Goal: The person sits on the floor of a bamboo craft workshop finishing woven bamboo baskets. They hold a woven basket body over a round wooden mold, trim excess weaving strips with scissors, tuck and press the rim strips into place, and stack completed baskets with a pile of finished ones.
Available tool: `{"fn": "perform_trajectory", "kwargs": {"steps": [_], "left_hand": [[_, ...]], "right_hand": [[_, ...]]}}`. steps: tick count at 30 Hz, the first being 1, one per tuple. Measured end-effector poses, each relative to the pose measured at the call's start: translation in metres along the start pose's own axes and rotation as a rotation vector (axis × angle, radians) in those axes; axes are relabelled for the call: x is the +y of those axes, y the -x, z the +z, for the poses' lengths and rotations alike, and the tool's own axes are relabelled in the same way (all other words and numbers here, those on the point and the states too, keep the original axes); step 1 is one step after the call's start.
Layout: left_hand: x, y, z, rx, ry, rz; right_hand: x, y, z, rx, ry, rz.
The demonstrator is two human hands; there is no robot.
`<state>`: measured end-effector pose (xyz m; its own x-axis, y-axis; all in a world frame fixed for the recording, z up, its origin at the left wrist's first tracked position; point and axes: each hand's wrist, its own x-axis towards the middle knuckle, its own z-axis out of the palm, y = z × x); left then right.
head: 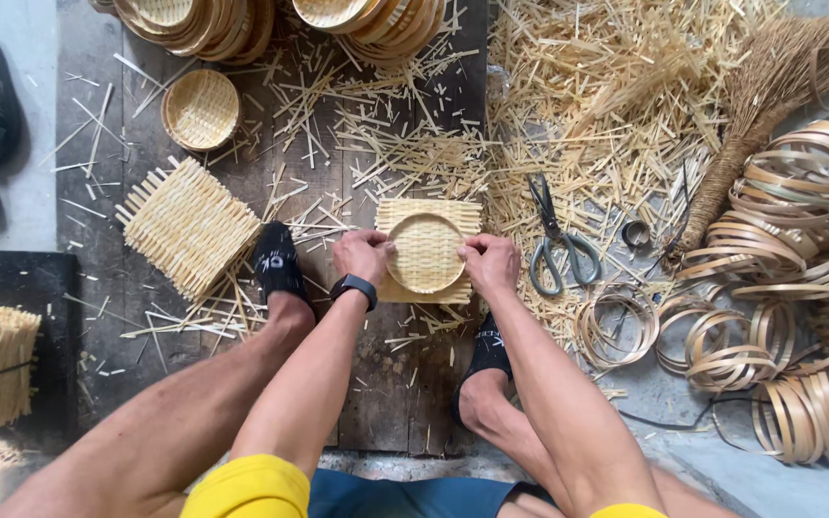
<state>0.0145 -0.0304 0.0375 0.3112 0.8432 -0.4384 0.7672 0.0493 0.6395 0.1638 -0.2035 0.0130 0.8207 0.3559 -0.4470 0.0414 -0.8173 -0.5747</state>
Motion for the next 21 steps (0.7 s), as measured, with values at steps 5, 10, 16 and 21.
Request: {"fn": "perform_trajectory", "kwargs": {"steps": [5,10,16,21], "left_hand": [[-0.004,-0.005,0.001,0.01,-0.023,0.043],[-0.012,-0.011,0.003,-0.014,0.021,0.017],[-0.012,-0.022,-0.003,-0.12,0.081,-0.062],[-0.012,-0.026,-0.006,-0.135,0.042,0.062]], "right_hand": [[-0.004,0.003,-0.002,0.011,-0.026,-0.072],[-0.004,0.005,-0.005,-0.006,-0.017,-0.036],[-0.005,0.004,-0.004,-0.007,-0.036,-0.019],[-0.001,-0.005,-0.01,-0.067,-0.028,-0.075]]}}
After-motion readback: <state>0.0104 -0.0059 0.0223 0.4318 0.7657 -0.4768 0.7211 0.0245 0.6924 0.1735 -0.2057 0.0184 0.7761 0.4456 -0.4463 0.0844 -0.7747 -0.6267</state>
